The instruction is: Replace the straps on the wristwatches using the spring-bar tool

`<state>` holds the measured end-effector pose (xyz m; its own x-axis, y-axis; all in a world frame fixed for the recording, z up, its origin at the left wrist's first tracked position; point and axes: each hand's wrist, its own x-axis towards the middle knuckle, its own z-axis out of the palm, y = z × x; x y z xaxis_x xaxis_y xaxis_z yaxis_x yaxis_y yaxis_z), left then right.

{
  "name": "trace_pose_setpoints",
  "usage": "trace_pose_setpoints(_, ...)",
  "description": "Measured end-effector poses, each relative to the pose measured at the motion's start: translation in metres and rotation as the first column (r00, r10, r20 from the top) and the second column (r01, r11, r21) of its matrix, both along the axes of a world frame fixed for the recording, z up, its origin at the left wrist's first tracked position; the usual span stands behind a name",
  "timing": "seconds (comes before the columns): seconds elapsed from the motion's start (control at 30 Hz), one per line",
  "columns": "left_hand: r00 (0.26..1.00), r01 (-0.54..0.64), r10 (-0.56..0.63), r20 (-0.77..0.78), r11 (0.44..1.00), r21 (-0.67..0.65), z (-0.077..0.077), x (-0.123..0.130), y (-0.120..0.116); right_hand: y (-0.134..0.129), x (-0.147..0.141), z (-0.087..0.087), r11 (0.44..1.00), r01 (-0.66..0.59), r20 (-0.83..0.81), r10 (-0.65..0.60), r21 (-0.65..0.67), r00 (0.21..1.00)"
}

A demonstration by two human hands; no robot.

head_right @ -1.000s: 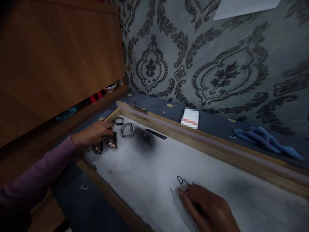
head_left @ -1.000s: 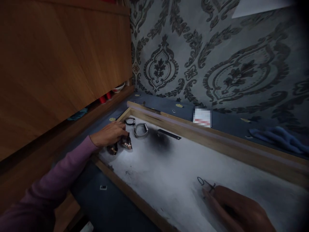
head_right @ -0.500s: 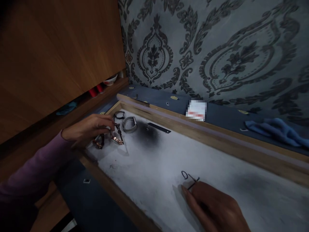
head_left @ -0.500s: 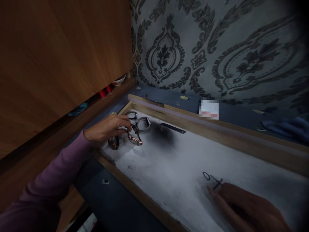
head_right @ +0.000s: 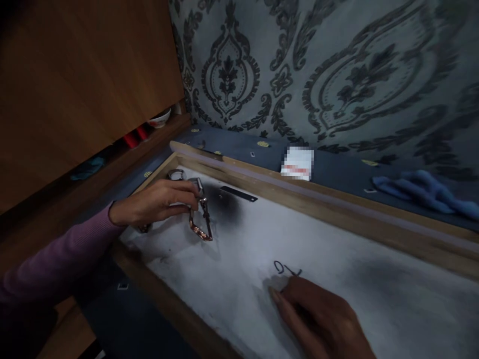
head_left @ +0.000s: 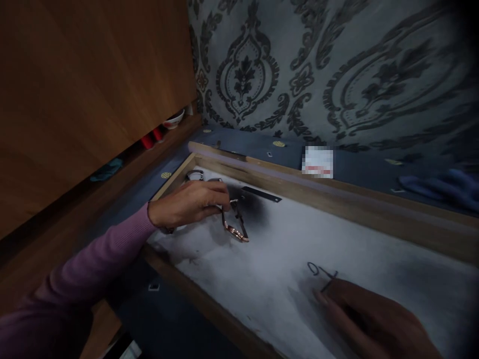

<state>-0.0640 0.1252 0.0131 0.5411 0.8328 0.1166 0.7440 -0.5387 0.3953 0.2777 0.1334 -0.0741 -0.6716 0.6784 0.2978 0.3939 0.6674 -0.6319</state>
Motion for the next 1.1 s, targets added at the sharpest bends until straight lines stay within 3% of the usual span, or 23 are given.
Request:
trace_pose_setpoints(0.07, 1.000, 0.015, -0.014, -0.023, 1.000, 0.026, -0.006, 0.010, 0.004, -0.002, -0.005, 0.011, 0.994, -0.024, 0.000, 0.024, -0.102, 1.000)
trace_pose_setpoints(0.17, 0.999, 0.037, -0.035, -0.030, 0.997, 0.074, -0.013, 0.026, 0.007, -0.006, -0.012, 0.023, 0.963, 0.035, -0.014, -0.040, -0.266, 0.999)
trace_pose_setpoints(0.27, 0.998, 0.065, -0.063, -0.019, 0.988, 0.139, -0.019, 0.041, 0.008, -0.009, -0.019, 0.031, 0.876, 0.059, -0.032, -0.084, -0.479, 0.996)
trace_pose_setpoints(0.37, 0.995, 0.095, -0.090, -0.034, 0.972, 0.216, -0.022, 0.057, 0.007, -0.011, -0.024, 0.035, 0.745, 0.005, -0.132, -0.125, -0.668, 0.983)
trace_pose_setpoints(0.5, 0.988, 0.147, -0.132, -0.078, 0.960, 0.240, -0.021, 0.080, 0.006, -0.012, -0.025, 0.036, 0.631, -0.045, -0.236, -0.222, -0.775, 0.946)
trace_pose_setpoints(0.6, 0.985, 0.170, -0.169, -0.020, 0.966, 0.195, -0.020, 0.098, 0.006, -0.011, -0.024, 0.034, 0.596, -0.070, -0.292, -0.284, -0.800, 0.913)
trace_pose_setpoints(0.83, 0.922, 0.136, -0.100, 0.374, 0.988, -0.071, -0.025, 0.118, 0.008, -0.005, -0.015, 0.030, 0.647, -0.126, -0.412, -0.312, -0.752, 0.856)
trace_pose_setpoints(1.1, 0.787, 0.130, 0.129, 0.604, 0.922, -0.366, -0.026, 0.122, 0.005, -0.001, -0.013, 0.025, 0.630, -0.174, -0.424, -0.270, -0.757, 0.865)
